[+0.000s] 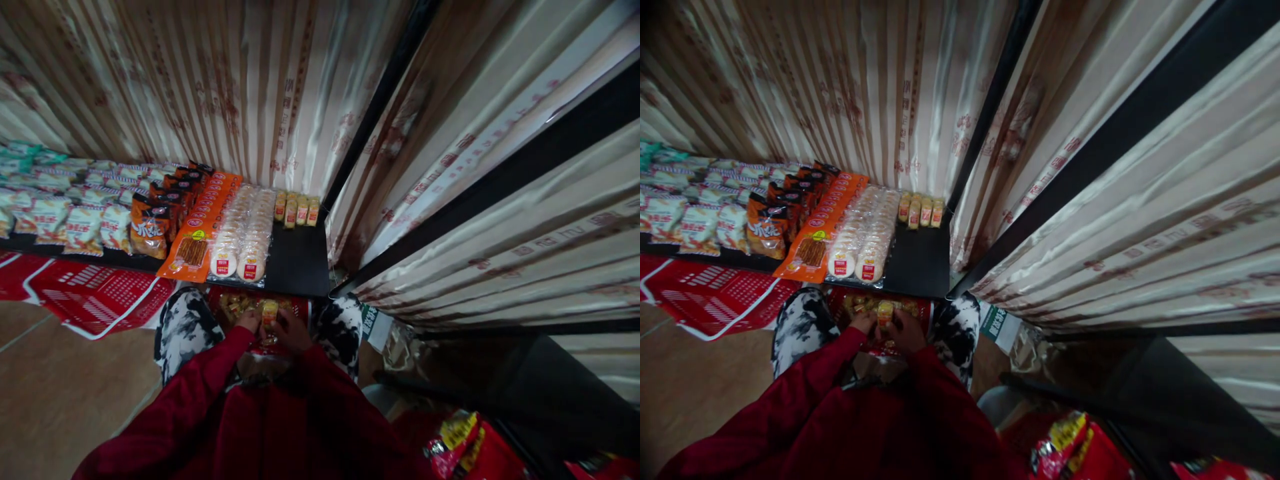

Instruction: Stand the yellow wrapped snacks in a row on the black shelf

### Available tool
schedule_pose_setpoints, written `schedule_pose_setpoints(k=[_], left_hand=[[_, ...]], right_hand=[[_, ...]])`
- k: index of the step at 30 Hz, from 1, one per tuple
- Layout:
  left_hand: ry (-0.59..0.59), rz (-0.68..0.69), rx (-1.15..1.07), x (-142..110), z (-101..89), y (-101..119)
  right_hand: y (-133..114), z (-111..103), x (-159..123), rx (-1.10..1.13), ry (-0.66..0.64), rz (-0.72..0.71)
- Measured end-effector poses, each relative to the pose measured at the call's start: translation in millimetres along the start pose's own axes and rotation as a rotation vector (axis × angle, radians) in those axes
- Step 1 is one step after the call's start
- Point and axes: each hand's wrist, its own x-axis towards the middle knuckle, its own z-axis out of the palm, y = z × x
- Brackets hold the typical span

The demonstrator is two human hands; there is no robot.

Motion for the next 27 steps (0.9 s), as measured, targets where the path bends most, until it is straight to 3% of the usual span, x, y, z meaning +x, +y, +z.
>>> schedule_pose_setpoints(k=[6,12,17,22,27], left_hand=[[-0.019,-0.016,-0.319,-10,2.1,24],[0.085,0.169,-0.483,-17,0.6,47],[0.109,0.217,-0.580,-13,8.3,73],[0.121,0.185,-0.458,-6,15.3,97],[0.246,0.220,-0.141,8,15.1,109]], right_hand=[[-13,-18,2,0.039,0.097,-0.023],[-28,-27,12,0.341,0.235,0.040],[-30,-35,26,0.370,0.402,0.066],[-24,-42,42,0.216,0.530,0.095],[-18,-43,57,0.109,0.567,0.128]])
